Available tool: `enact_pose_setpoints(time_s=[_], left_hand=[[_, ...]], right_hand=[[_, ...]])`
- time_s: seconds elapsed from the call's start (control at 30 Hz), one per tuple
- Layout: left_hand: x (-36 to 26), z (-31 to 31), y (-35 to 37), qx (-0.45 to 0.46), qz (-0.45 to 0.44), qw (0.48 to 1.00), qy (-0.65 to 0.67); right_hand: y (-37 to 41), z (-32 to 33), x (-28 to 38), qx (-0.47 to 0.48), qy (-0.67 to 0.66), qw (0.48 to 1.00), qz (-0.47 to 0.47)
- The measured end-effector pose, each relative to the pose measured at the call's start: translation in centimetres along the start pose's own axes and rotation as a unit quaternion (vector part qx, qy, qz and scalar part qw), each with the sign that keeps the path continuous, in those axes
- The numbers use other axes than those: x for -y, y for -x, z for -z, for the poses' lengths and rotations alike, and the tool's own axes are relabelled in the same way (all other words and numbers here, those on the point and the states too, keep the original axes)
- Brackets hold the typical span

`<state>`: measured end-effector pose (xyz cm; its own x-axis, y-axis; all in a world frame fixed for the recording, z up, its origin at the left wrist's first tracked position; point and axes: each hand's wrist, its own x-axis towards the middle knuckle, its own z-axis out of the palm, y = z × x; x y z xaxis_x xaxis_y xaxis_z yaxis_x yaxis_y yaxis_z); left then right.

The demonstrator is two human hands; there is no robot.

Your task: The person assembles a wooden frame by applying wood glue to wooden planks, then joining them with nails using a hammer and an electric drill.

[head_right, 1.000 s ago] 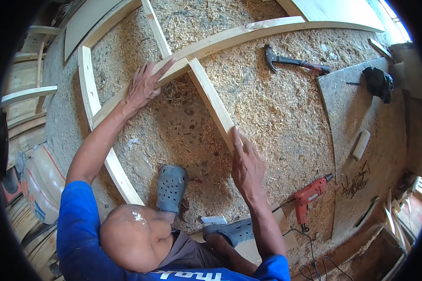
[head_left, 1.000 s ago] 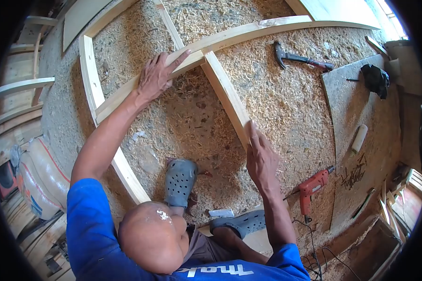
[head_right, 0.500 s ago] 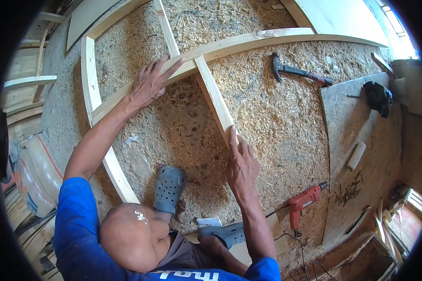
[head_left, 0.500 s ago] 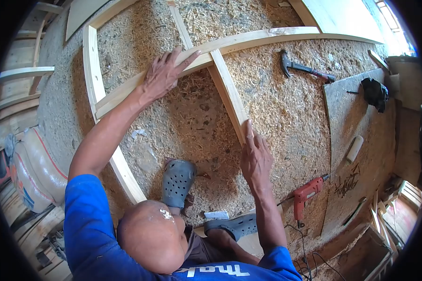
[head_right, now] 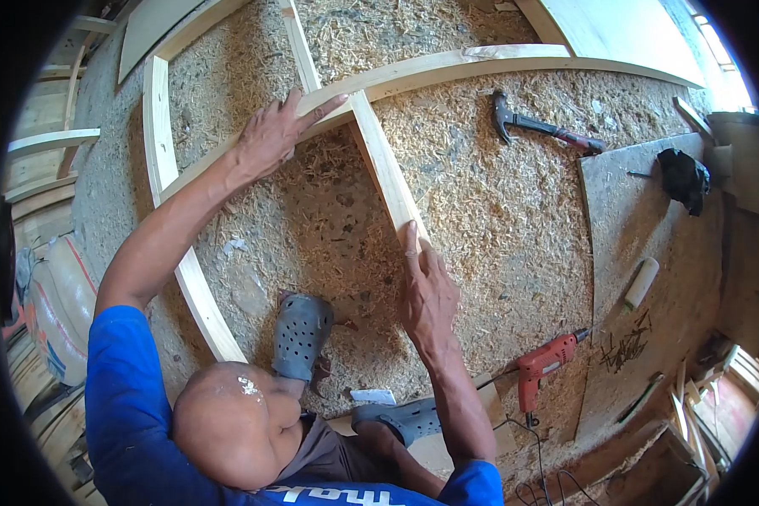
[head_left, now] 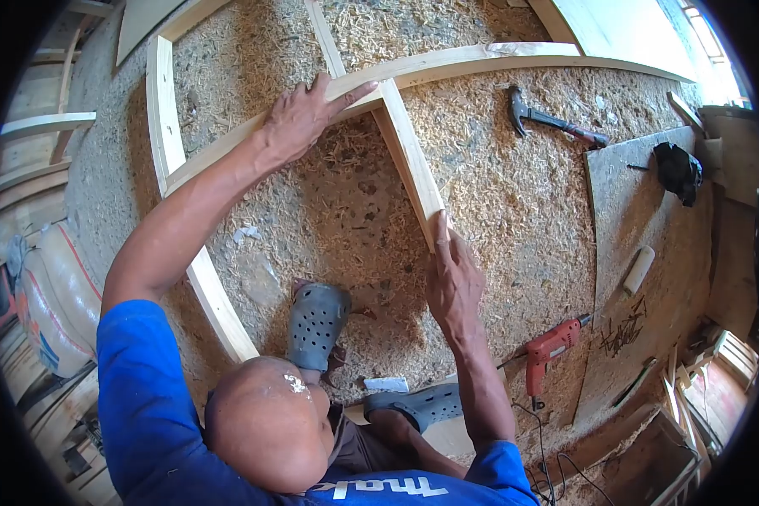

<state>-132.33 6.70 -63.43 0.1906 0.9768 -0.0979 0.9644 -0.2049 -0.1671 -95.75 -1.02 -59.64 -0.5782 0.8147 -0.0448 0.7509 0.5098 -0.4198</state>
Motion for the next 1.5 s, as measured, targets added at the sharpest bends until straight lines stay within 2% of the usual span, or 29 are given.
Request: enact_pose_setpoints(time_s=[0.1,0.3,0.53,0.57,0.6,0.67,0.7,0.73,0.8,0.83,0.87,1.0,1.07,1.13,1.23,1.27,1.3,1.33,1.4,1.43,1.5], left_hand=[[0.5,1.3,-0.6,0.048,-0.008,0.999,-0.011],[0.4,2.5,-0.8,0.085,-0.011,0.996,0.007],[0.8,0.9,-1.2,0.015,-0.042,0.999,0.008],[0.7,2.0,-1.0,0.031,-0.026,0.999,0.035],[0.5,2.9,-0.8,0.048,-0.015,0.997,0.062],[0.8,3.3,-0.9,0.020,-0.035,0.990,0.135],[0.6,3.6,-0.9,0.047,-0.017,0.992,0.119],[0.4,3.8,-1.0,0.073,0.001,0.992,0.104],[0.3,4.1,-1.2,0.085,0.001,0.993,0.085],[0.2,4.2,-1.4,0.112,0.013,0.990,0.090],[0.3,4.2,-1.3,0.139,0.029,0.986,0.092],[0.9,3.1,-1.2,0.113,0.004,0.991,0.072],[0.8,4.2,-1.3,0.115,-0.013,0.992,0.042],[1.1,4.4,-1.3,0.115,-0.027,0.992,0.045],[1.1,3.8,-1.5,0.100,-0.026,0.994,0.048],[1.2,3.6,-1.4,0.092,-0.027,0.994,0.044],[1.3,3.3,-1.4,0.086,-0.036,0.995,0.048],[1.4,3.7,-1.6,0.087,-0.046,0.994,0.045],[1.2,4.5,-2.1,0.192,-0.010,0.978,0.076],[1.0,4.4,-2.5,0.192,-0.016,0.978,0.074],[1.2,3.6,-2.1,0.165,-0.025,0.985,0.036]], right_hand=[[-0.1,-0.3,0.0,0.015,0.008,1.000,-0.003],[0.1,-0.4,-0.2,0.020,-0.003,1.000,-0.006],[-0.1,-0.7,-0.3,0.003,-0.002,1.000,-0.014],[-0.5,0.5,0.4,0.005,-0.056,0.998,-0.024],[-0.7,1.0,0.6,-0.003,-0.054,0.998,-0.045],[-0.7,2.8,0.2,-0.024,-0.079,0.996,-0.038],[-0.6,4.9,-0.3,-0.014,-0.072,0.997,-0.022],[-0.3,6.5,-1.6,-0.025,-0.054,0.997,-0.053],[0.3,9.9,-3.6,0.038,-0.018,0.999,0.003],[0.9,12.0,-4.9,0.082,0.027,0.996,-0.005],[1.8,14.3,-6.0,0.137,0.078,0.987,-0.027],[7.1,24.0,-9.1,0.200,0.110,0.960,-0.162],[9.6,29.6,-8.3,0.215,0.110,0.930,-0.278],[14.2,32.5,-9.2,0.195,0.155,0.897,-0.366],[20.9,36.1,-10.0,0.186,0.200,0.875,-0.400],[21.9,37.2,-9.5,0.215,0.179,0.838,-0.468],[22.8,37.7,-9.0,0.245,0.153,0.795,-0.533],[23.8,37.5,-8.6,0.245,0.147,0.791,-0.541],[25.7,36.8,-8.5,0.235,0.129,0.783,-0.562],[27.3,35.3,-9.1,0.198,0.133,0.795,-0.558],[27.4,33.8,-9.8,0.224,0.098,0.790,-0.563]])
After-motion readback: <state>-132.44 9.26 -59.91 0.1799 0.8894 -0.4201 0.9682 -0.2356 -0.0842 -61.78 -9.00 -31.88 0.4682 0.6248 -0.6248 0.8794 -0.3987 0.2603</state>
